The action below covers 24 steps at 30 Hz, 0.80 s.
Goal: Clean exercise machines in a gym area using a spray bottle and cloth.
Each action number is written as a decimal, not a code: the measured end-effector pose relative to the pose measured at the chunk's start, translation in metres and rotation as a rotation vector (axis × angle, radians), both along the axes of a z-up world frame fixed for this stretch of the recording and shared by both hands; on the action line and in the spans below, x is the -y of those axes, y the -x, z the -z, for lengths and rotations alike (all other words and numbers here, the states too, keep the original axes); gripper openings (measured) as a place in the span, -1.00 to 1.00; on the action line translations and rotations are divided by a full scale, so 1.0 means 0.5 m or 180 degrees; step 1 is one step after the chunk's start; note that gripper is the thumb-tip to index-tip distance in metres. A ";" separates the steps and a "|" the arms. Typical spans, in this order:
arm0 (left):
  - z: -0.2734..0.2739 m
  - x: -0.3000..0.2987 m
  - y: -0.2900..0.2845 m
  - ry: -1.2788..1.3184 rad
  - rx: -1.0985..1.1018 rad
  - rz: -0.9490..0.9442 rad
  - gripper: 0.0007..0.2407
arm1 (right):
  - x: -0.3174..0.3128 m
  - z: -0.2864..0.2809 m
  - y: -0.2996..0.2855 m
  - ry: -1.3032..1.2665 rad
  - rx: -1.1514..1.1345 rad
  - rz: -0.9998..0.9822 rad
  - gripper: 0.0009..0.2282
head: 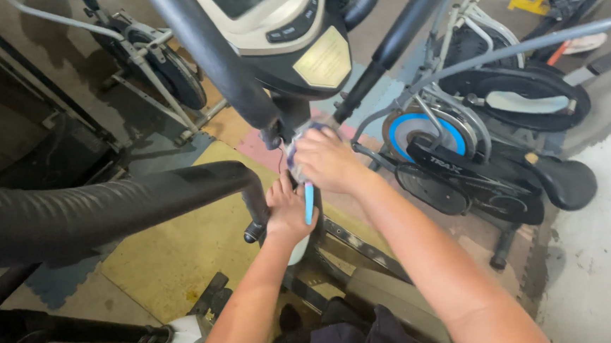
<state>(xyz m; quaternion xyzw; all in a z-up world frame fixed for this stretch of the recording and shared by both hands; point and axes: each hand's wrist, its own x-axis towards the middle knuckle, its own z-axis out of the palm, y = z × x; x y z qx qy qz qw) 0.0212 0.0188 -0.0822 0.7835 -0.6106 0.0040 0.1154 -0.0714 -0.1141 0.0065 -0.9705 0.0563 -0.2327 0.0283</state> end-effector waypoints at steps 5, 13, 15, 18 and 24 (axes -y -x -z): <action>-0.010 -0.001 0.005 -0.0174 -0.0010 -0.0038 -0.50 | 0.070 0.022 -0.004 -0.1082 0.0206 -0.0206 -0.82; -0.011 -0.003 0.002 -0.0097 -0.0094 0.0024 -0.51 | 0.110 -0.017 -0.041 -0.2056 -0.0682 0.0720 -0.72; -0.016 0.000 0.002 -0.0106 -0.0066 0.0040 -0.52 | 0.087 -0.071 -0.046 -0.2792 -0.0941 0.1478 -0.67; -0.012 0.008 -0.003 -0.0037 0.0051 0.0127 -0.48 | 0.050 -0.068 -0.035 -0.1761 0.0617 0.1517 -0.81; -0.018 0.011 -0.007 -0.0315 0.0015 0.0115 -0.52 | -0.039 0.003 0.003 -0.1040 0.1013 0.1039 -0.91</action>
